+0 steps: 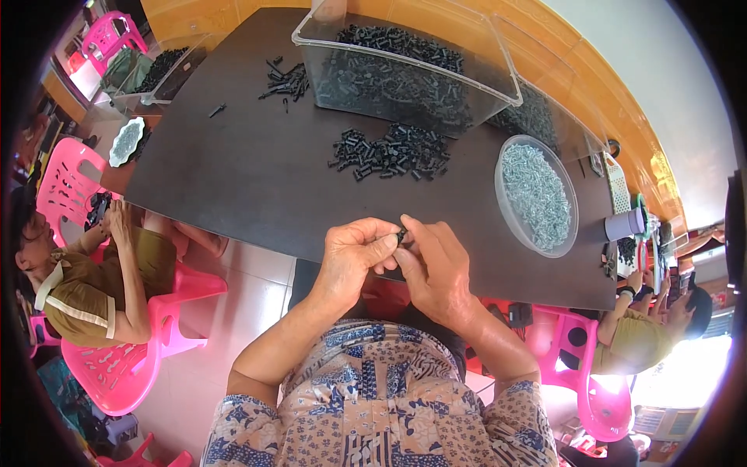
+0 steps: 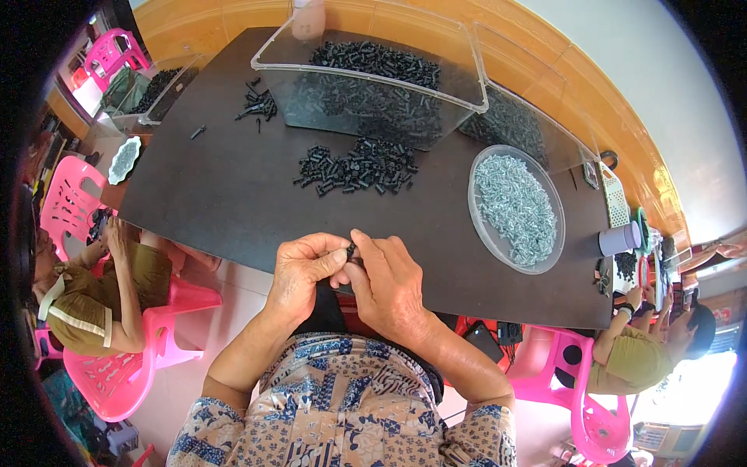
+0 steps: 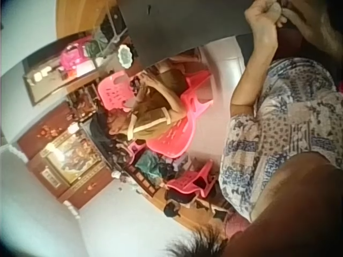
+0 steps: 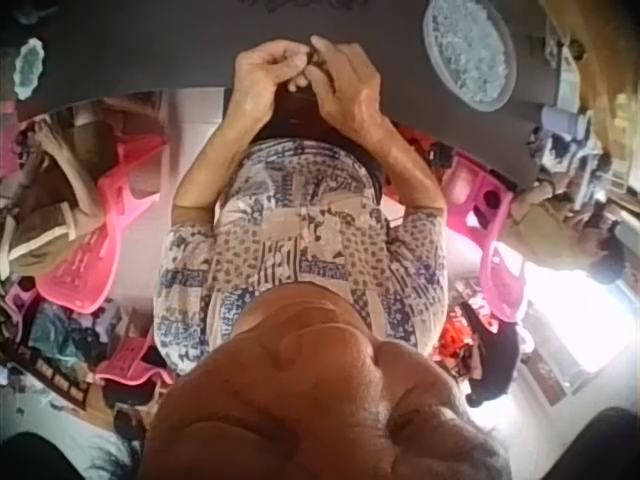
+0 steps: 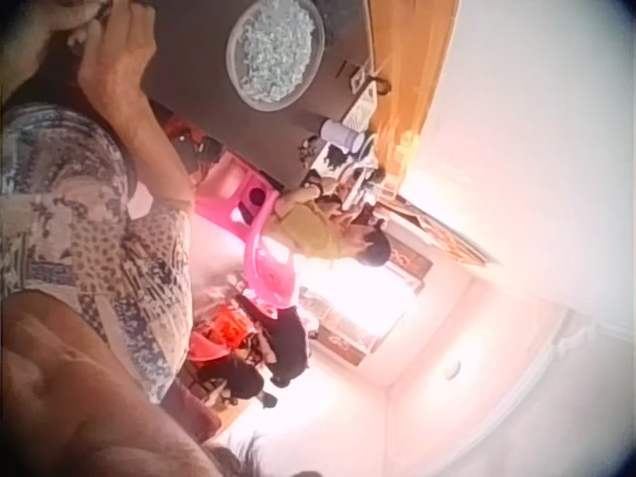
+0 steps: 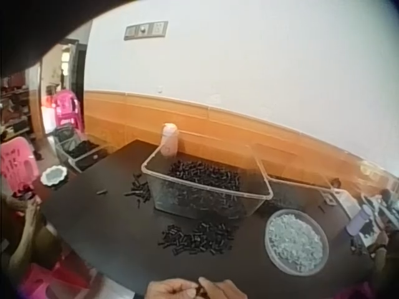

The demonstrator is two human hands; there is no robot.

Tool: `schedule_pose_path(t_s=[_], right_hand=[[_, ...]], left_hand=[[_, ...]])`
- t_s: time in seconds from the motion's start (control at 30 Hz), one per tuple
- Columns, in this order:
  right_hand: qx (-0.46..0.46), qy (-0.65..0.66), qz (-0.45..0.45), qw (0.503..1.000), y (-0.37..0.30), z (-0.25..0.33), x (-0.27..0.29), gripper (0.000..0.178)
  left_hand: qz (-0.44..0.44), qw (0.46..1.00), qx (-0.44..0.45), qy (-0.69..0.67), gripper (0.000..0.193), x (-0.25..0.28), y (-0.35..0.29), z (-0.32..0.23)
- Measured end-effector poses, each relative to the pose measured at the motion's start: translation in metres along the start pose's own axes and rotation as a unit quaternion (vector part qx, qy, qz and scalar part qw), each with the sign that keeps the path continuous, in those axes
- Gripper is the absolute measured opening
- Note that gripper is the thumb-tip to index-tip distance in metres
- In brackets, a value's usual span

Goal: The person assembles small components by picking up plastic pieces and metal pins and inserting the pins into the plastic pieces by hand.

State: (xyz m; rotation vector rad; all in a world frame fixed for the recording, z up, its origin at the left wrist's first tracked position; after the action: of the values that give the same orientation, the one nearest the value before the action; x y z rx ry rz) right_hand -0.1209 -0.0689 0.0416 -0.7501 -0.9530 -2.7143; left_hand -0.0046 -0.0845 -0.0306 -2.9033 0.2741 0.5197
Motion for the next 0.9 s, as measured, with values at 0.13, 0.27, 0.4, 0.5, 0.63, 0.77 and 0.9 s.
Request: schedule_pose_path(t_s=[0.13,0.27,0.4,0.5,0.63,0.77,0.9], right_hand=[[0.061,-0.058,0.015,0.996,0.003,0.008,-0.001,0.041],[0.124,-0.103,0.003,0.987,0.004,0.016,0.000,0.046],[0.098,-0.083,0.005,0.992,0.005,0.010,0.004,0.045],[0.092,-0.089,0.010,0.992,0.004,0.007,0.006,0.042],[0.109,-0.076,0.004,0.991,0.005,0.007,0.005,0.039],[0.124,-0.031,-0.004,0.992,0.007,0.003,0.004,0.040],[0.129,-0.016,0.006,0.992,0.008,0.002,0.004,0.039]], left_hand=[[0.007,1.000,0.002,0.004,0.014,-0.003,0.000,-0.005],[0.032,0.999,0.004,-0.014,0.016,-0.005,-0.002,-0.008],[0.037,0.999,0.028,-0.016,0.018,-0.002,-0.001,-0.010],[0.062,0.997,0.037,0.023,0.019,-0.002,-0.002,-0.006],[0.073,0.997,0.021,0.029,0.018,-0.003,-0.002,-0.005],[0.067,0.998,0.016,0.007,0.014,-0.001,-0.003,-0.005],[0.058,0.998,0.013,-0.012,0.013,0.000,-0.004,-0.002]])
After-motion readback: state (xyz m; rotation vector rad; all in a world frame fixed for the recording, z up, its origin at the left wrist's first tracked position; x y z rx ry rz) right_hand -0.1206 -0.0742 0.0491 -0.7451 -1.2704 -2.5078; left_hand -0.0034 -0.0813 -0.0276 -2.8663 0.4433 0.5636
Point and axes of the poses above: each hand's wrist, its own y-axis towards the middle knuckle, its own x-axis out of the back of the hand, z = x × y, the point moved 7 cm from there along y, towards the middle knuckle, and after that the axes turned 11 degrees about y, right-handed, at the moved point
